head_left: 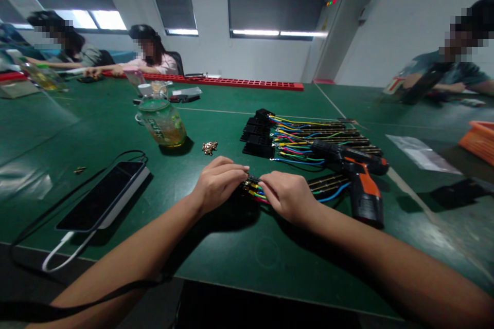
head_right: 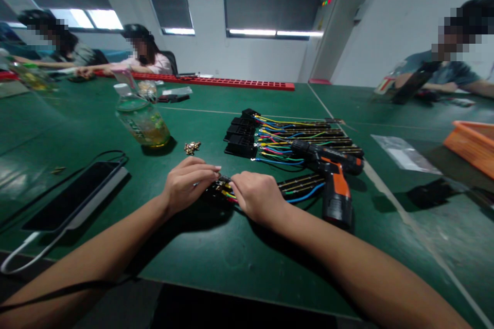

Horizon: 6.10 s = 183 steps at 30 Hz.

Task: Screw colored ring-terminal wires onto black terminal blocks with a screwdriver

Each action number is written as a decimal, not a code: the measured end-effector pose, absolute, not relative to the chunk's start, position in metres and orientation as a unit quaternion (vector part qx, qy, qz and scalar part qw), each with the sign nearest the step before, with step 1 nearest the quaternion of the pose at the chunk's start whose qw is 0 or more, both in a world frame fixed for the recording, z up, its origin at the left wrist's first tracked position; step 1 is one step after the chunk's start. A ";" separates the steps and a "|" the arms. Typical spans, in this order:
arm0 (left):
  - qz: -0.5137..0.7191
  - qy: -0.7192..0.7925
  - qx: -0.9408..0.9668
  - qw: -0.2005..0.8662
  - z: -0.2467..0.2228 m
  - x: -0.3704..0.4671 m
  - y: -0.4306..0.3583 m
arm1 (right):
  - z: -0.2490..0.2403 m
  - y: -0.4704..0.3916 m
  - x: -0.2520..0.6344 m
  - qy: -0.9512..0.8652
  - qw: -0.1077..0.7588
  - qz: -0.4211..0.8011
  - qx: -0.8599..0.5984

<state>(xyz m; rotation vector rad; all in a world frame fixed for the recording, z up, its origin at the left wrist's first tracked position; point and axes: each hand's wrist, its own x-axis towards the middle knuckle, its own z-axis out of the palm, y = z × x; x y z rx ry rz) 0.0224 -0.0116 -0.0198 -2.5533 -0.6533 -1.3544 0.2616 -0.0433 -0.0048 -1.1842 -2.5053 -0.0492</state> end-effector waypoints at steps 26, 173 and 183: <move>-0.451 -0.246 -0.856 0.059 -0.023 0.022 -0.013 | -0.006 -0.046 0.266 -0.901 0.214 -0.065 -0.371; -0.243 -0.218 -0.922 -0.208 -0.007 -0.007 -0.001 | 0.000 -0.054 0.262 -0.917 0.108 0.036 -0.382; -0.245 -0.217 -0.921 -0.211 -0.007 -0.007 -0.001 | 0.002 -0.054 0.260 -0.912 0.106 0.053 -0.393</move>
